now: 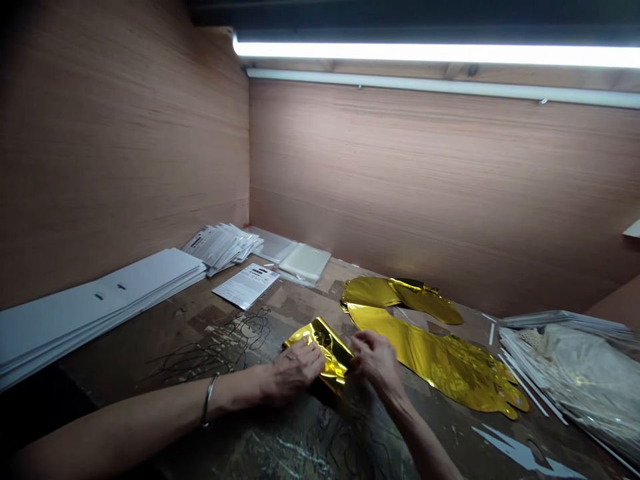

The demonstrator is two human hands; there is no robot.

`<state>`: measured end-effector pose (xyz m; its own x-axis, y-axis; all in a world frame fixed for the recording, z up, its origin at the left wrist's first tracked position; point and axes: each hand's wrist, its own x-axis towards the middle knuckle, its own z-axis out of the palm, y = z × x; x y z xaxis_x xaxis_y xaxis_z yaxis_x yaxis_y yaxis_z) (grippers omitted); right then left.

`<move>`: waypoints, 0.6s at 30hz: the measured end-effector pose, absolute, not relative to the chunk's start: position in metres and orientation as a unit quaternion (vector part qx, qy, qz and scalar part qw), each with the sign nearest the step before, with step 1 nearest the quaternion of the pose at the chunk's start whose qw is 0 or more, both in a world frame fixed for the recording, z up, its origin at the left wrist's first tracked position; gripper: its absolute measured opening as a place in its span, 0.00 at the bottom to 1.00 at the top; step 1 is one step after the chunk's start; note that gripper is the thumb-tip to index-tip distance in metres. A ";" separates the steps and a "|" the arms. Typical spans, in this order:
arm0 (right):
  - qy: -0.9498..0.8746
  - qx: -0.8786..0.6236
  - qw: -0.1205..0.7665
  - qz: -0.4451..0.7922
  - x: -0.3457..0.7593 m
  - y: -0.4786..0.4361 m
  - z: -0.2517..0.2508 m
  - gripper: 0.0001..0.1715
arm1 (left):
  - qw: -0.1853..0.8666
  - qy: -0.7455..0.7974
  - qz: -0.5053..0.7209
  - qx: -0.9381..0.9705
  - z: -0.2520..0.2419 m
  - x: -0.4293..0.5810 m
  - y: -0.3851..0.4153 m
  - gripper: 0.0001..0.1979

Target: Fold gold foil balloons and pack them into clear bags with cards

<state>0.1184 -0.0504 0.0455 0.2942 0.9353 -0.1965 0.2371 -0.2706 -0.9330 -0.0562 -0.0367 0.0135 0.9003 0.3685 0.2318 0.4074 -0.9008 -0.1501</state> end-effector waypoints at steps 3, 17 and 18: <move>-0.608 -0.657 0.381 0.231 0.144 -0.061 0.049 0.24 | -0.001 -0.128 -0.135 -0.983 0.020 -0.070 -0.022 0.09; -0.907 -0.399 0.127 0.039 0.122 -0.086 0.021 0.16 | 0.114 -0.087 -0.217 -0.966 0.024 -0.087 -0.047 0.15; -0.903 -0.408 0.128 0.046 0.121 -0.088 0.021 0.16 | 0.121 -0.087 -0.224 -0.963 0.022 -0.086 -0.053 0.15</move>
